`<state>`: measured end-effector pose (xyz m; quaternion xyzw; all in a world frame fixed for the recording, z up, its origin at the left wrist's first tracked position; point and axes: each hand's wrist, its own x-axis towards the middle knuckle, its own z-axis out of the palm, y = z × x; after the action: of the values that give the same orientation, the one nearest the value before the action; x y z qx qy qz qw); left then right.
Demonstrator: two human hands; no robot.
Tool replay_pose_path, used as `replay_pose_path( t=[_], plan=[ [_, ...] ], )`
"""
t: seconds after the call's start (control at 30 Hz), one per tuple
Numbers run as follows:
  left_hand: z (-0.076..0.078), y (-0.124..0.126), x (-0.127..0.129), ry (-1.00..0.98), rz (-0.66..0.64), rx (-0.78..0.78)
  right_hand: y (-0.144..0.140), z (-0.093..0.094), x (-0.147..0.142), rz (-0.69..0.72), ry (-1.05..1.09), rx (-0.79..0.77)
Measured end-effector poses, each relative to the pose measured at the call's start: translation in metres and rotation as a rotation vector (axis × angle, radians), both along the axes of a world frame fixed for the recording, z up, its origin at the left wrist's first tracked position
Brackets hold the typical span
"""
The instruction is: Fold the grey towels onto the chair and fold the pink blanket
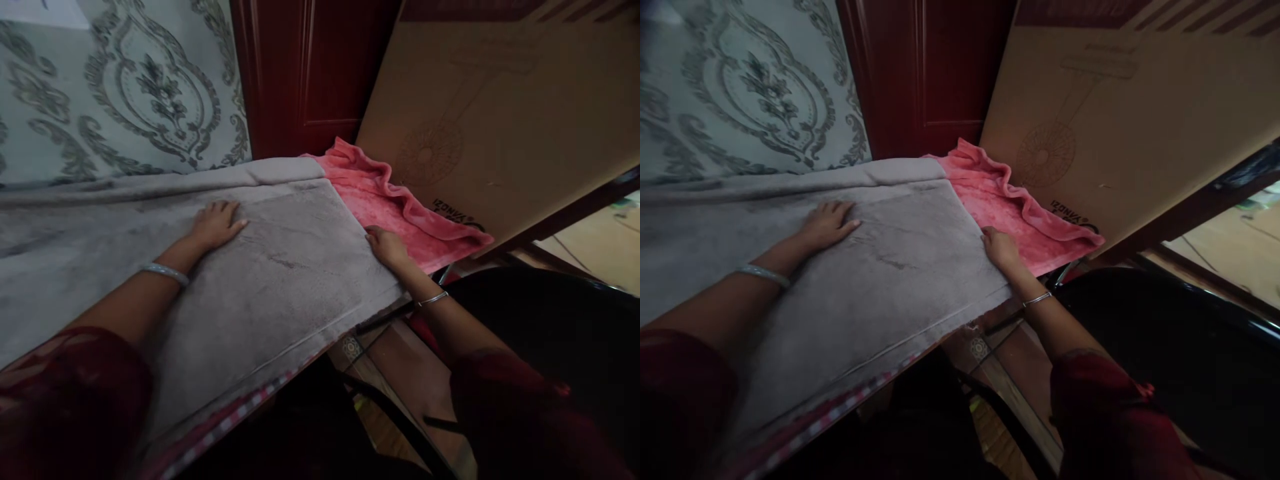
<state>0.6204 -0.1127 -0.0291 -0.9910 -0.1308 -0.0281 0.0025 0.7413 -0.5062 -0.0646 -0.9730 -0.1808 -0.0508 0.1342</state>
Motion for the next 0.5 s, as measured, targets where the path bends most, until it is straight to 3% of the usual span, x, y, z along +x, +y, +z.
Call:
replay_pose_path(
  t=[0.07, 0.17, 0.27, 0.4, 0.5],
  plan=[
    [0.001, -0.013, -0.018, 0.018, -0.074, 0.018, 0.007, 0.007, -0.011, 0.069, -0.1, -0.005],
    [-0.004, -0.04, -0.054, 0.058, -0.246, 0.013, 0.026, 0.01, -0.04, 0.395, -0.237, 0.021],
    [-0.016, -0.065, -0.09, 0.072, -0.418, -0.021, 0.044, -0.002, -0.071, 0.651, -0.153, -0.046],
    [-0.032, -0.079, -0.117, 0.023, -0.449, -0.061, 0.052, -0.022, -0.085, 0.681, -0.053, -0.09],
    [-0.034, -0.083, -0.129, 0.042, -0.43, -0.102, 0.048, -0.031, -0.081, 0.686, -0.071, -0.05]
  ],
)
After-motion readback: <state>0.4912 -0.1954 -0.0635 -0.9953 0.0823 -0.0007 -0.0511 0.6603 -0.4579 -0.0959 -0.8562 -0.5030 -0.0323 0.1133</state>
